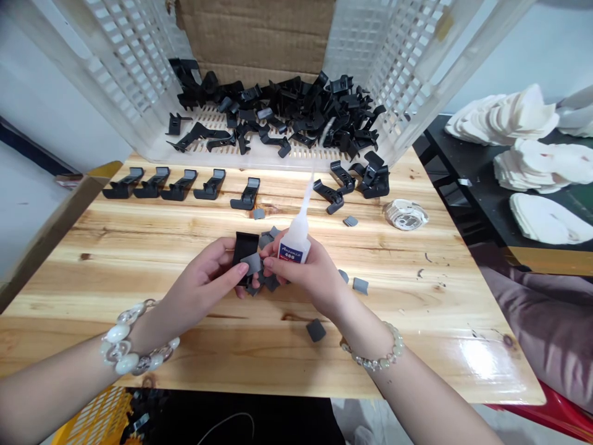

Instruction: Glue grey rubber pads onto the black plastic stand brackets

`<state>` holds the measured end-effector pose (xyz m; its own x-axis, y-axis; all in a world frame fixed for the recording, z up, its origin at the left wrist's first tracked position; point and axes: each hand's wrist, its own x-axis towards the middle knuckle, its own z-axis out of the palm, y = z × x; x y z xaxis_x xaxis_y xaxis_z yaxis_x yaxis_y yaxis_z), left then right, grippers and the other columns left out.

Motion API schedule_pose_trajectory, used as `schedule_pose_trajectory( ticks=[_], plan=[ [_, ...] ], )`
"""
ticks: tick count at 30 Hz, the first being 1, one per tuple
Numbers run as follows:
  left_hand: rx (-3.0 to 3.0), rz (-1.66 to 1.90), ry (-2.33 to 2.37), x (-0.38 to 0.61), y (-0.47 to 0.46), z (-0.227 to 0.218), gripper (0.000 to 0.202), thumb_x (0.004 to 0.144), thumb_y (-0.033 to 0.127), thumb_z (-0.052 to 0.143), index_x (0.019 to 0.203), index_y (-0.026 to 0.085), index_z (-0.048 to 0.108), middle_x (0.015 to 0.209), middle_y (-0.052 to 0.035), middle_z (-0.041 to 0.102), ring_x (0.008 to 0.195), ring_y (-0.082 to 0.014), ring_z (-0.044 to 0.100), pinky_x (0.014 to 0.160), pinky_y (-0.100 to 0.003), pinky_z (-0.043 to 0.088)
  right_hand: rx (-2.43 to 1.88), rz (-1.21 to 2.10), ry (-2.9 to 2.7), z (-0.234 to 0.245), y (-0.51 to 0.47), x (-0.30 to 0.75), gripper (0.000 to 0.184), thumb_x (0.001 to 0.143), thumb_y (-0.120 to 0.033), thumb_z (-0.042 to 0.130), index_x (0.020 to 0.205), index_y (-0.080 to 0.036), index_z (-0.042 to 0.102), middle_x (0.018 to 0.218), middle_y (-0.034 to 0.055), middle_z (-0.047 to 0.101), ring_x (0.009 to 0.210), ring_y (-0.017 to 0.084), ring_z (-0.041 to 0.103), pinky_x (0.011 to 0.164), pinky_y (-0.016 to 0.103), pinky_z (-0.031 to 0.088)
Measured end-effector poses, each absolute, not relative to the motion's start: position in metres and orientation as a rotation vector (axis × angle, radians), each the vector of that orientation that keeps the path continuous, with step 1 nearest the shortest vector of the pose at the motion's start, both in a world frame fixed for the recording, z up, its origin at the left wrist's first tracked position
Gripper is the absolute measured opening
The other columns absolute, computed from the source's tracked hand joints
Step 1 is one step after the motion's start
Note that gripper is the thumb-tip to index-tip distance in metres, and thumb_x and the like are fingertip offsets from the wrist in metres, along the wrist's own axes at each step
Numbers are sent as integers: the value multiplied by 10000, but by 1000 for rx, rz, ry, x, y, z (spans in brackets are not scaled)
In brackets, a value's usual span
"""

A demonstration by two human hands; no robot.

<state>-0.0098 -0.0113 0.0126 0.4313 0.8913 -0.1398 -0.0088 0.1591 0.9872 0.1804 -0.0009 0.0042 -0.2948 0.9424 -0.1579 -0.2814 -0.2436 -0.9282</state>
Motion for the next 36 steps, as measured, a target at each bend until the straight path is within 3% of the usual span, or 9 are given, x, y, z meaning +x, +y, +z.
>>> schedule_pose_trajectory(
  ticks=[8,16,22,28,36],
  plan=[
    [1228,800,925,-9,-13,16,291,909,300,555,1164,161,536,956,-85,689,814,-178,651,658,-280,546,-1007,1739,-1083,4,-2,180,240,717,-238,799,777,-201,570,682,-24,599,582,111,542,518,239,401],
    [1107,748,846,-10,-8,12,275,901,335,585,1123,175,555,872,-47,686,763,-164,659,588,-245,531,-998,1698,-1117,5,-3,181,212,740,-239,781,791,-202,578,682,-27,578,574,105,528,514,236,399],
    [794,605,832,-12,-4,13,183,889,343,598,935,166,605,810,-31,656,670,-144,660,475,-190,466,-946,1628,-1139,6,-5,180,203,726,-197,770,808,-213,585,869,2,618,684,124,571,569,259,454],
    [737,515,825,-13,-4,16,196,881,350,614,889,155,614,803,-35,653,671,-135,661,463,-171,438,-1002,1479,-1277,6,-4,180,195,729,-213,768,826,-219,599,957,20,655,779,157,602,702,321,501],
    [940,621,968,-10,-6,5,281,929,379,509,1118,183,579,956,-72,700,789,-190,691,596,-267,534,-1084,1439,-1324,9,-3,179,164,768,-257,747,797,-211,593,708,-12,610,590,130,560,541,275,444]
  ],
)
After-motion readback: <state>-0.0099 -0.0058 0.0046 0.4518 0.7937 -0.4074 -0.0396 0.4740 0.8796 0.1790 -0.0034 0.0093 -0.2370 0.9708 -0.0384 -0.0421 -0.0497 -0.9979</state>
